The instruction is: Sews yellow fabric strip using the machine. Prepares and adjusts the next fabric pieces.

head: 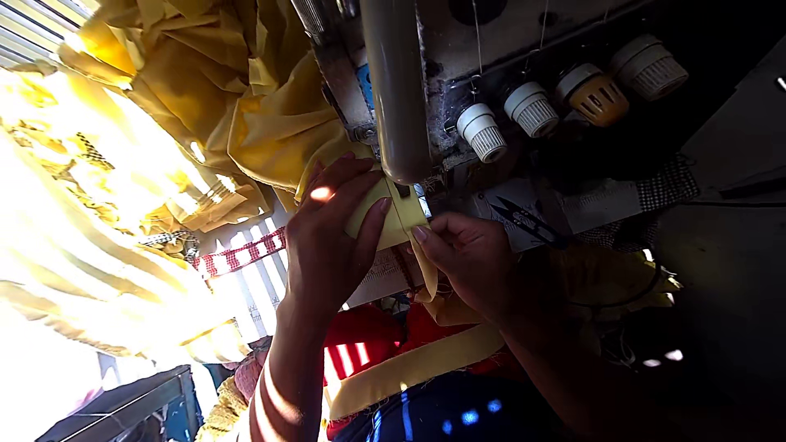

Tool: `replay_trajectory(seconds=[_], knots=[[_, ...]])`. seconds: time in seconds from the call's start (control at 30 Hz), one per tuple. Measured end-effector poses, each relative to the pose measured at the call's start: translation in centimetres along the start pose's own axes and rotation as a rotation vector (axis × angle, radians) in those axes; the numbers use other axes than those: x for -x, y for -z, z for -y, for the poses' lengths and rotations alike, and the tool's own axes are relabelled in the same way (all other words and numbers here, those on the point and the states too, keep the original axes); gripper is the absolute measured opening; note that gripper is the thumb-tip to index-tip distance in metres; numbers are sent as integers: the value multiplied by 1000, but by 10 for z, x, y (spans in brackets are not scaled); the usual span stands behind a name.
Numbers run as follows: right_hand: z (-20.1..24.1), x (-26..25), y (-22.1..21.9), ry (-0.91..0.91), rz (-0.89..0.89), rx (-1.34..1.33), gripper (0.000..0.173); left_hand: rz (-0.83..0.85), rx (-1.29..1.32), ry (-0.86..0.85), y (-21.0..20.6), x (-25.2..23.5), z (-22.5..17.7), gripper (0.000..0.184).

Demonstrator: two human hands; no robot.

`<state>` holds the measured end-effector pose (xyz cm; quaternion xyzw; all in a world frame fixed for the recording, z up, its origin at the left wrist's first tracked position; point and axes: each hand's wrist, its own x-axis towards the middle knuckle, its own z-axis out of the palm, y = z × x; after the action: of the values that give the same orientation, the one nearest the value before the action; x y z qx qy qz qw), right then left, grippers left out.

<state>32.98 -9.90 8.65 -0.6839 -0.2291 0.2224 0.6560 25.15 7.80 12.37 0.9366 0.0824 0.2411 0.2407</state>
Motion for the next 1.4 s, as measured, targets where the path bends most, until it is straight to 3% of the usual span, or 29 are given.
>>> replay_trajectory(seconds=[0.13,0.3,0.47,0.73,1.13,1.27,1.37,1.4], knots=[[-10,16,2,-31,18,-1,14,-88,-113,-13,-5,35,-28,22],[-6,29,7,52,8,76,20,-143,-80,21,-22,57,-28,22],[4,30,11,149,10,149,22,-142,-59,13,-21,56,-28,24],[-10,22,10,83,37,118,21,-102,-71,11,-18,52,-26,25],[6,-3,-2,64,-65,77,21,-45,-94,5,-11,18,-8,31],[5,-8,-1,40,-70,94,29,-79,-6,2,-16,11,1,32],[-12,-3,7,47,36,104,13,-163,69,21,-16,27,-7,33],[-22,5,12,55,78,128,15,-213,97,35,-16,43,-13,32]])
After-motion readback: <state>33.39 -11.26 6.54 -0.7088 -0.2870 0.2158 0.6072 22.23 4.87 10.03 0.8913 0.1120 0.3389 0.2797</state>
